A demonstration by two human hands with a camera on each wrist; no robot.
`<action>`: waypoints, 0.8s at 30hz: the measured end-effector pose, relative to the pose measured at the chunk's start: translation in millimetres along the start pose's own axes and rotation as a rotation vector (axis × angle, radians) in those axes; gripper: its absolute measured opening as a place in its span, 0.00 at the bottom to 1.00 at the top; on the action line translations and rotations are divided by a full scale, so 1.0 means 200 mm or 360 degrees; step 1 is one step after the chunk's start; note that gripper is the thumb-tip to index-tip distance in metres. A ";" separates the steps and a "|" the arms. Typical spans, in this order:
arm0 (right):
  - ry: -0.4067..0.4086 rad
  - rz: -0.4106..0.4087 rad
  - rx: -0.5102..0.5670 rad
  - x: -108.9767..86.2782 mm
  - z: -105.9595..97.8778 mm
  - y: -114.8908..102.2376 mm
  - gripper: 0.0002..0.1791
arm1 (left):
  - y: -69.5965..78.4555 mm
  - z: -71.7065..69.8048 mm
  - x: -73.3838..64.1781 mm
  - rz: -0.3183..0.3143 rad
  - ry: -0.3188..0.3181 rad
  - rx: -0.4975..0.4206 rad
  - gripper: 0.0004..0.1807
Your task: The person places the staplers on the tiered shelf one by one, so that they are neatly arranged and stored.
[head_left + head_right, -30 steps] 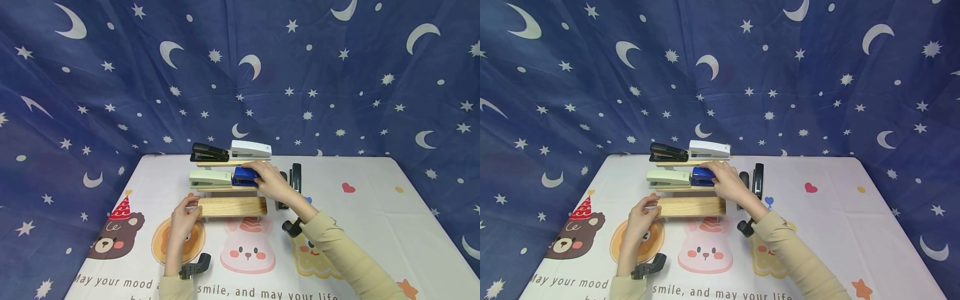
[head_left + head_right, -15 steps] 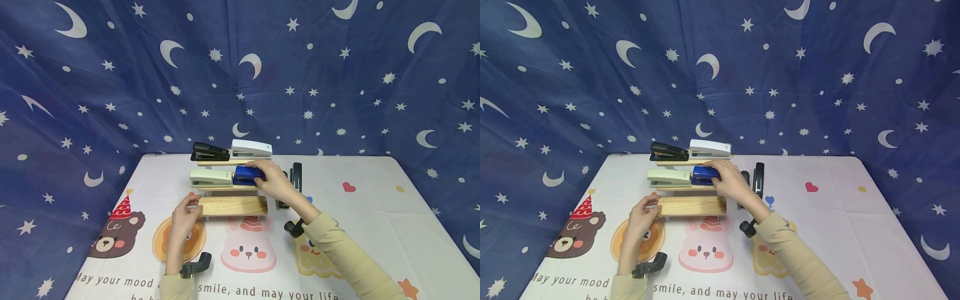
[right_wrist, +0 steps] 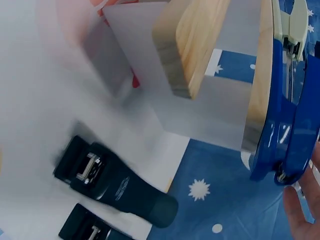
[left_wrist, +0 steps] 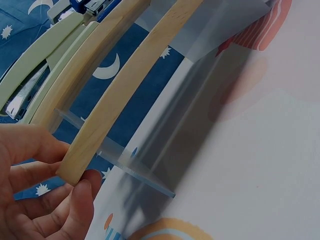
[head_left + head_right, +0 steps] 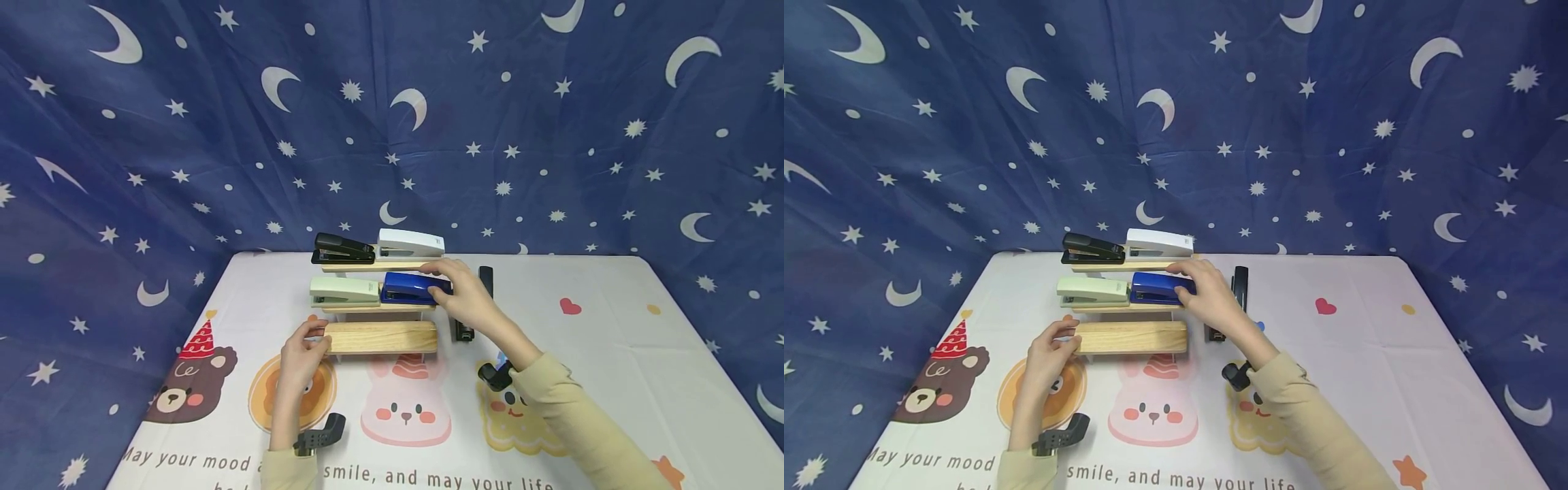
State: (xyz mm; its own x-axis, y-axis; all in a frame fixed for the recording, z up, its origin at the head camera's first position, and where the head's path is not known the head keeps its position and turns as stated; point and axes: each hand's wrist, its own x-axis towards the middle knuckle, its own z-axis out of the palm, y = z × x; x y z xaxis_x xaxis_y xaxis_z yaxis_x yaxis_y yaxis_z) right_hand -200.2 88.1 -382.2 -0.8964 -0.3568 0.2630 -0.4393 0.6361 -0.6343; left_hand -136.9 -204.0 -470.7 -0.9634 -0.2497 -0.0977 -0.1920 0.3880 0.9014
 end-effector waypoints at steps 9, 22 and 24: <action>0.0105 0.0008 0.0042 -0.04 -0.04 0.10 0.18 | 0.01 0.00 -0.01 0.0010 0.0000 0.0003 0.20; 0.0219 0.0134 0.0089 -0.08 -0.07 0.26 0.18 | 0.01 0.01 -0.01 0.0019 0.0010 -0.0019 0.20; 0.0239 0.0152 0.0088 -0.09 -0.07 0.28 0.19 | 0.00 0.01 0.00 0.0013 0.0016 -0.0020 0.20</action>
State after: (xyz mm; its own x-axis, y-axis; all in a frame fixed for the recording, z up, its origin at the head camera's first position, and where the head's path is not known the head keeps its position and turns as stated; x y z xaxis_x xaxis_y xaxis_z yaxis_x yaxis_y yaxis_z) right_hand -209.9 140.7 -412.5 -0.9344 -0.1878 0.3027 -0.3517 0.6220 -0.6996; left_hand -136.5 -201.7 -471.0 -0.9630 -0.2554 -0.0860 -0.1816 0.3792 0.9073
